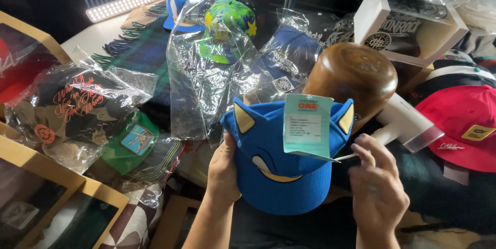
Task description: The person cleans a blue Sonic the Hedgehog cap by brushing it with a wooden brush and drying it with a hair dryer. They then place the cap on a wooden head form and pack it into a clear plastic bag.
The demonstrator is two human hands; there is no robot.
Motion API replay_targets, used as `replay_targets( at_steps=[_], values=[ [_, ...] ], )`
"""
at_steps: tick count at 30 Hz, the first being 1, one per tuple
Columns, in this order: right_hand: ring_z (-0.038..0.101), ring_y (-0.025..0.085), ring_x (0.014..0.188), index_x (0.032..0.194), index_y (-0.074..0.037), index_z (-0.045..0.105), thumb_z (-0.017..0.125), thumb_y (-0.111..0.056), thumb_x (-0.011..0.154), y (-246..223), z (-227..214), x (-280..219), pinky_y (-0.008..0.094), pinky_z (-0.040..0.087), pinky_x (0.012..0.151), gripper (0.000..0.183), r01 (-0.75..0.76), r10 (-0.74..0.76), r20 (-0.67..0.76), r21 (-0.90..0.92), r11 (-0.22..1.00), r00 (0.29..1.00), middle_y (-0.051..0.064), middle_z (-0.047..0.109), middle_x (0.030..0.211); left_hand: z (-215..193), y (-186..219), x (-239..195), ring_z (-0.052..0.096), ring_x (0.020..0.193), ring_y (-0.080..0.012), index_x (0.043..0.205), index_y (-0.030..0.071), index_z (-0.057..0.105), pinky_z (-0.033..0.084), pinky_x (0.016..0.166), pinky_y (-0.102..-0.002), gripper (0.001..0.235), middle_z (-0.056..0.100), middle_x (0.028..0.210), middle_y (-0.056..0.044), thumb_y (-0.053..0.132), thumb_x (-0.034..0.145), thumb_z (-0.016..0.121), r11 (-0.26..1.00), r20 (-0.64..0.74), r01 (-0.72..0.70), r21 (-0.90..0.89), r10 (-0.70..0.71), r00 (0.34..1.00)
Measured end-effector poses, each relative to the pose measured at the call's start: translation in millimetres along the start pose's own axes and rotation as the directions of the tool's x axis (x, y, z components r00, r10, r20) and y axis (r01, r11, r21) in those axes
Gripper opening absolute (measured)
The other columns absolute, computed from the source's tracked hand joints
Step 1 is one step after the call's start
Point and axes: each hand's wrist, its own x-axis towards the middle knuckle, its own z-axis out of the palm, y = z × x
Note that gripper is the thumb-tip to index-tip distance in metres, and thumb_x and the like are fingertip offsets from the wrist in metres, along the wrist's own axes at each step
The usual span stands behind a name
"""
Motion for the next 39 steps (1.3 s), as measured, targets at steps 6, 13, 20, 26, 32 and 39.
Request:
replay_targets(
  at_steps=[6,13,20,26,32,39],
  values=[
    [0.056,0.042,0.129,0.158,-0.007,0.031,0.068,-0.033,0.075,19.6,4.6,-25.9,0.055,0.049,0.102,0.094,-0.734,0.731,0.342,0.605,0.310,0.591,0.027,0.052,0.147,-2.0,-18.4,0.3,0.070,0.109,-0.0391,0.136,-0.005,0.059,0.061,0.094,-0.051,0.063,0.070,0.122,-0.027,0.045,0.098,0.052,0.997,-0.120,0.029,0.077,-0.020,0.993],
    [0.060,0.040,0.127,0.162,-0.006,0.028,0.067,-0.005,0.100,77.1,5.0,-80.9,0.054,0.049,0.105,0.073,-0.448,0.572,0.341,0.892,0.052,0.745,0.024,0.056,0.148,11.5,7.9,1.9,0.072,0.098,-0.0147,0.119,0.010,0.070,0.055,0.081,-0.027,0.045,0.077,0.107,-0.004,0.046,0.101,0.049,0.463,0.078,-0.124,0.878,0.117,0.990],
    [0.037,0.040,0.142,0.165,-0.015,0.022,0.026,-0.007,0.093,48.1,-3.6,-43.0,0.059,0.031,0.119,0.072,-0.713,0.896,0.162,0.669,0.208,0.414,0.018,0.035,0.159,17.8,77.2,16.5,0.068,0.104,-0.0292,0.119,0.008,0.064,0.056,0.091,-0.041,0.019,0.071,0.117,-0.010,0.018,0.103,0.064,-0.430,0.637,-0.496,0.754,0.298,0.711],
    [0.056,0.048,0.137,0.166,0.001,0.031,0.070,0.017,0.094,75.7,-34.8,-63.0,0.062,0.038,0.113,0.084,-0.199,0.622,0.165,0.980,-0.015,0.765,0.035,0.054,0.154,7.1,72.0,49.9,0.062,0.110,-0.0293,0.116,0.006,0.069,0.054,0.095,-0.040,0.020,0.070,0.119,-0.008,0.010,0.096,0.069,-0.577,0.715,-0.569,0.586,0.036,0.698],
    [0.051,0.048,0.142,0.169,0.001,0.026,0.075,0.024,0.094,62.6,-54.3,-54.9,0.062,0.040,0.115,0.092,-0.125,0.612,0.104,0.992,-0.008,0.784,0.036,0.052,0.157,-12.4,14.4,92.1,0.058,0.123,-0.0361,0.102,0.014,0.074,0.057,0.096,-0.051,0.019,0.058,0.134,-0.015,0.006,0.084,0.079,-0.779,0.793,-0.601,0.179,-0.248,0.557],
    [0.052,0.017,0.148,0.150,-0.011,0.050,0.057,-0.011,0.096,166.6,-111.5,-169.2,0.029,0.038,0.133,0.055,-0.524,0.491,-0.190,-0.396,0.754,0.850,0.003,0.059,0.147,4.5,20.3,129.8,0.047,0.134,-0.0305,0.093,0.029,0.079,0.049,0.104,-0.044,0.016,0.053,0.149,-0.006,0.027,0.077,0.082,-0.706,0.490,-0.686,-0.176,-0.667,0.561]
  ],
)
